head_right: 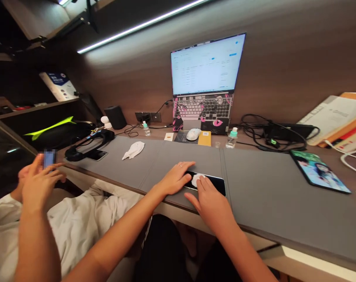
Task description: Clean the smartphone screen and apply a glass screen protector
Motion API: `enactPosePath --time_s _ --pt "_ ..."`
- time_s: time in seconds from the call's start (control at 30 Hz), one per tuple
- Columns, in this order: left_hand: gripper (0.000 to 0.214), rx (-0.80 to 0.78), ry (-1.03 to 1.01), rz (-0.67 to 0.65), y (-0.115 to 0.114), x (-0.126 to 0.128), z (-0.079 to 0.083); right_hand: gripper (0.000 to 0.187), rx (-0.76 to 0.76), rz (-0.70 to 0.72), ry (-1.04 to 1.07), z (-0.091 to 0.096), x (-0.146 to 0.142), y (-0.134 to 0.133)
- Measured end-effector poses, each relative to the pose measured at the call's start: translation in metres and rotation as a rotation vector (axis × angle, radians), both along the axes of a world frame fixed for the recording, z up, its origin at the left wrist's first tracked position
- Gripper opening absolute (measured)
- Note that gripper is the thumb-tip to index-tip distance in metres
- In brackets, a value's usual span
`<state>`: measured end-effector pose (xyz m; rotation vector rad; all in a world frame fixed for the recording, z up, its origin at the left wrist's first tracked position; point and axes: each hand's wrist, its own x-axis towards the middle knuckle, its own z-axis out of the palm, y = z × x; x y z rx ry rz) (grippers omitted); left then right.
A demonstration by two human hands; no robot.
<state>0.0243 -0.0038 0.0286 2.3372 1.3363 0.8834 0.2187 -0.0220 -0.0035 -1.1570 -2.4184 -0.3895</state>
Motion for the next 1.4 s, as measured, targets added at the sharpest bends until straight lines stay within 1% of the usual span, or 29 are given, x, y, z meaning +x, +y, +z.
enactPosePath --time_s 0.07,0.13,0.17,0.23,0.27,0.3,0.33,0.37,0.4,0.43,0.5,0.53,0.57,0.6,0.63,0.7,0.77,0.8,0.83,0.9,0.97,1.03,1.07,1.1,1.13,1.17,1.23,1.33,1.4 --pt "0.033 -0.017 -0.007 0.016 0.001 0.003 0.004 0.057 -0.133 -0.011 -0.020 0.010 -0.008 0.010" --pt "0.033 -0.029 -0.006 0.045 0.002 0.010 0.008 0.054 -0.195 -0.037 -0.018 0.015 -0.015 0.014" --pt "0.033 -0.034 -0.004 0.063 0.002 0.013 0.009 0.054 -0.198 -0.046 -0.009 0.015 -0.018 0.012" --pt "0.031 -0.042 0.005 0.102 -0.004 0.012 0.013 0.057 -0.152 -0.041 0.017 0.009 -0.020 0.003" --pt "0.032 -0.045 0.010 0.123 -0.011 0.005 0.015 0.059 -0.121 -0.034 0.033 0.003 -0.019 -0.003" --pt "0.038 -0.045 0.015 0.147 -0.022 -0.007 0.019 0.061 -0.090 -0.024 0.046 -0.002 -0.017 -0.008" --pt "0.057 -0.042 0.018 0.169 -0.037 -0.027 0.024 0.062 -0.070 -0.014 0.055 -0.006 -0.014 -0.011" --pt "0.073 -0.034 0.019 0.205 -0.055 -0.054 0.031 0.062 -0.067 -0.001 0.057 -0.009 -0.012 -0.012" --pt "0.083 -0.015 0.027 0.248 -0.076 -0.087 0.041 0.062 -0.081 0.012 0.054 -0.010 -0.009 -0.010" --pt "0.088 0.010 0.035 0.286 -0.097 -0.123 0.052 0.061 -0.109 0.024 0.047 -0.008 -0.007 -0.006" --pt "0.089 0.050 0.047 0.351 -0.135 -0.197 0.076 0.058 -0.187 0.043 0.032 -0.001 -0.004 0.005" --pt "0.090 0.062 0.054 0.381 -0.149 -0.229 0.088 0.057 -0.221 0.046 0.029 0.002 -0.003 0.009" --pt "0.094 0.082 0.060 0.408 -0.160 -0.255 0.098 0.057 -0.243 0.043 0.031 0.005 -0.002 0.012" --pt "0.100 0.089 0.062 0.421 -0.168 -0.275 0.105 0.057 -0.250 0.037 0.037 0.006 -0.002 0.012" --pt "0.105 0.088 0.067 0.427 -0.172 -0.289 0.111 0.057 -0.242 0.028 0.045 0.006 -0.002 0.010" --pt "0.110 0.083 0.073 0.432 -0.177 -0.300 0.113 0.058 -0.206 0.015 0.064 0.003 -0.002 0.004" --pt "0.108 0.079 0.068 0.434 -0.176 -0.291 0.107 0.057 -0.194 0.024 0.072 0.001 -0.006 0.000" --pt "0.106 0.074 0.061 0.429 -0.173 -0.278 0.102 0.056 -0.203 0.031 0.070 0.002 -0.009 0.001" --pt "0.103 0.074 0.044 0.424 -0.166 -0.260 0.095 0.055 -0.221 0.033 0.065 0.004 -0.013 0.003" --pt "0.100 0.037 0.028 0.352 -0.141 -0.205 0.077 0.052 -0.250 -0.008 0.058 0.011 -0.022 0.011" --pt "0.094 -0.008 0.017 0.251 -0.100 -0.134 0.055 0.051 -0.271 -0.042 0.059 0.015 -0.029 0.016" --pt "0.082 -0.063 0.012 0.127 -0.055 -0.067 0.030 0.054 -0.273 -0.056 0.077 0.014 -0.032 0.012" --pt "0.075 -0.079 0.010 0.079 -0.036 -0.039 0.019 0.056 -0.265 -0.051 0.088 0.013 -0.031 0.006" --pt "0.071 -0.089 0.005 0.044 -0.019 -0.019 0.009 0.057 -0.252 -0.045 0.100 0.011 -0.029 -0.001" --pt "0.069 -0.095 -0.002 0.015 -0.007 -0.005 0.000 0.057 -0.239 -0.039 0.111 0.009 -0.028 -0.008" --pt "0.070 -0.098 -0.010 -0.015 0.001 0.003 -0.007 0.056 -0.234 -0.031 0.117 0.009 -0.026 -0.014" --pt "0.070 -0.085 -0.037 -0.060 0.009 0.004 -0.017 0.054 -0.271 -0.038 0.118 0.012 -0.026 -0.022" --pt "0.069 -0.069 -0.084 -0.045 0.009 -0.005 -0.023 0.053 -0.376 -0.065 0.096 0.023 -0.034 -0.020" --pt "0.070 -0.079 -0.097 -0.019 0.006 -0.008 -0.024 0.053 -0.401 -0.079 0.089 0.030 -0.041 -0.017"
